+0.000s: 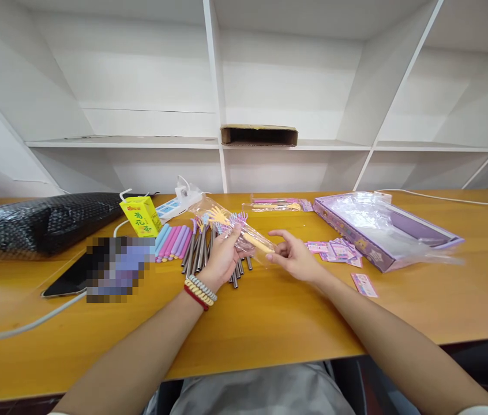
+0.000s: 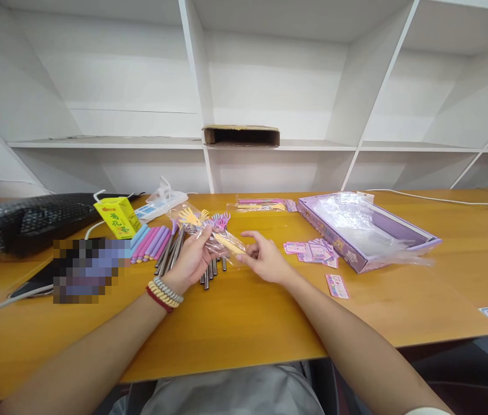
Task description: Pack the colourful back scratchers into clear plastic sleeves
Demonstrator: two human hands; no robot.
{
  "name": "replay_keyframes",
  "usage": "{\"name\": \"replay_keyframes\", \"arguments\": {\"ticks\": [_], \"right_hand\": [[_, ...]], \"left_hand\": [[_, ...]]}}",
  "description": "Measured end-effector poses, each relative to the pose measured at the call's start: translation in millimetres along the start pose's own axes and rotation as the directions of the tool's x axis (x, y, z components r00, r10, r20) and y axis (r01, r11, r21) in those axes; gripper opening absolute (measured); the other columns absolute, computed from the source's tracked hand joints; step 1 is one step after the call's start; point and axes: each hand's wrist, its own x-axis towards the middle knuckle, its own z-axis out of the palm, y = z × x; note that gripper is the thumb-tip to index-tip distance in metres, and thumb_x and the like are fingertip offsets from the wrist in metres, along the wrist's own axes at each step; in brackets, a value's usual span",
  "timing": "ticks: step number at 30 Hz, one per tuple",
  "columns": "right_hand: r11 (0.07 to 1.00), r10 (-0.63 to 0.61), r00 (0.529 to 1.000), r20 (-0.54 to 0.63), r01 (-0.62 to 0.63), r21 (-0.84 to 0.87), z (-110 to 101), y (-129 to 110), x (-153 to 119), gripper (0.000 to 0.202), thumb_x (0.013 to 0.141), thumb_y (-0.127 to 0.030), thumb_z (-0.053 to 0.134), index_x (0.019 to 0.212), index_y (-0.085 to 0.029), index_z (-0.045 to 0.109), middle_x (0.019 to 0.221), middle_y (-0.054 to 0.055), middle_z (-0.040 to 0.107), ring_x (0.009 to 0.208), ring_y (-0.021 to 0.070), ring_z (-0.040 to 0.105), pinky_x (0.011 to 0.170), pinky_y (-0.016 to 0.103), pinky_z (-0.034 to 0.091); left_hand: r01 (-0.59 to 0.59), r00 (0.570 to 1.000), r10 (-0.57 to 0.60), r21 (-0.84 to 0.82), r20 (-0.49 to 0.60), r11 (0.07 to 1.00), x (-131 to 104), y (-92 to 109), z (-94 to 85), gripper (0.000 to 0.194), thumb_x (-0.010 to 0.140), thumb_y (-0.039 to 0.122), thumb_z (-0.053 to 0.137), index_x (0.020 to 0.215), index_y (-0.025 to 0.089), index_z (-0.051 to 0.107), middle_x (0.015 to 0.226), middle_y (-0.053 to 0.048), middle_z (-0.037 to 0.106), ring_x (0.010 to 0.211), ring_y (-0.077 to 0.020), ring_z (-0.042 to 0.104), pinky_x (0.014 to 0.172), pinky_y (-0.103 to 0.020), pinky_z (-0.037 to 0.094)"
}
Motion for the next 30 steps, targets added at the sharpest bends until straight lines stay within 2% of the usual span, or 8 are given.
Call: {"name": "replay_keyframes", "arguments": {"ticks": [4, 6, 9, 13, 18, 26, 30], "right_hand": [[0.981, 0.005, 0.996, 0.085, -0.021, 0.19, -6.5, 4.8, 1.9, 0.056, 0.073, -0.034, 0.066, 0.121, -0.019, 0.04, 0.075, 0.0, 0.058, 0.064, 0.0103, 0.052, 0.059, 0.023, 0.039], [0.975, 0.0, 0.995, 0.103, -0.023, 0.221, -9.0, 5.9, 2.6, 0.053, 0.073, -0.032, 0.066, 0.118, -0.018, 0.043, 0.076, 0.001, 0.06, 0.065, 0.0103, 0.052, 0.062, 0.024, 0.04], [0.985, 0.018, 0.997, 0.073, -0.03, 0.172, -10.5, 4.9, 3.6, 0.047, 0.073, -0.033, 0.066, 0.113, -0.017, 0.048, 0.069, -0.002, 0.057, 0.059, 0.009, 0.048, 0.057, 0.023, 0.037], [0.996, 0.048, 0.999, 0.008, -0.049, 0.07, -11.9, 2.2, 4.7, 0.048, 0.068, -0.038, 0.069, 0.108, -0.016, 0.051, 0.058, -0.006, 0.045, 0.051, 0.0074, 0.04, 0.05, 0.022, 0.031], [0.999, 0.034, 0.999, -0.004, -0.034, 0.004, -14.1, 0.9, 4.4, 0.054, 0.062, -0.042, 0.073, 0.105, -0.016, 0.053, 0.057, -0.008, 0.033, 0.049, 0.0061, 0.031, 0.047, 0.021, 0.026], [0.987, -0.024, 0.999, 0.049, 0.031, -0.155, -10.1, -1.0, 1.4, 0.049, 0.064, -0.046, 0.071, 0.101, -0.016, 0.057, 0.061, -0.006, 0.034, 0.053, 0.0072, 0.032, 0.05, 0.022, 0.027], [0.964, -0.093, 0.995, 0.018, 0.095, -0.25, -7.9, -1.2, 0.2, 0.051, 0.063, -0.046, 0.072, 0.103, -0.017, 0.057, 0.064, -0.005, 0.039, 0.056, 0.0084, 0.036, 0.052, 0.022, 0.03]], "left_hand": [[-0.07, 0.994, 0.07, 0.0, -0.086, 0.998, 6.1, 8.4, -6.6, 0.024, 0.077, 0.037, 0.062, 0.085, 0.014, 0.058, 0.071, -0.003, 0.063, 0.059, -0.0143, 0.062, 0.054, -0.029, 0.055], [-0.069, 0.991, 0.066, -0.024, -0.113, 0.997, 8.5, 12.4, -9.9, 0.023, 0.079, 0.036, 0.06, 0.085, 0.015, 0.057, 0.068, -0.002, 0.062, 0.056, -0.013, 0.061, 0.053, -0.028, 0.055], [-0.057, 0.992, 0.051, -0.053, -0.112, 0.997, 8.7, 14.4, -10.9, 0.023, 0.079, 0.037, 0.06, 0.083, 0.014, 0.058, 0.065, -0.001, 0.061, 0.054, -0.0119, 0.06, 0.053, -0.027, 0.055], [-0.059, 0.995, 0.054, -0.06, -0.083, 0.996, 6.7, 12.9, -8.5, 0.023, 0.078, 0.037, 0.061, 0.083, 0.014, 0.059, 0.063, -0.001, 0.061, 0.052, -0.0117, 0.06, 0.052, -0.026, 0.054], [-0.056, 0.994, 0.053, -0.029, -0.09, 0.998, 5.2, 12.2, -6.4, 0.023, 0.078, 0.038, 0.061, 0.081, 0.015, 0.057, 0.063, -0.002, 0.061, 0.049, -0.0118, 0.058, 0.048, -0.025, 0.052], [-0.001, 1.0, 0.001, 0.005, -0.027, 1.0, -0.3, 8.9, -1.4, 0.025, 0.074, 0.036, 0.065, 0.083, 0.012, 0.06, 0.068, -0.003, 0.062, 0.057, -0.0135, 0.06, 0.05, -0.026, 0.054], [0.026, 1.0, -0.026, 0.041, -0.002, 0.999, -1.2, 4.4, -0.4, 0.029, 0.072, 0.038, 0.067, 0.083, 0.012, 0.06, 0.068, -0.004, 0.062, 0.057, -0.0138, 0.06, 0.048, -0.025, 0.052]]}}
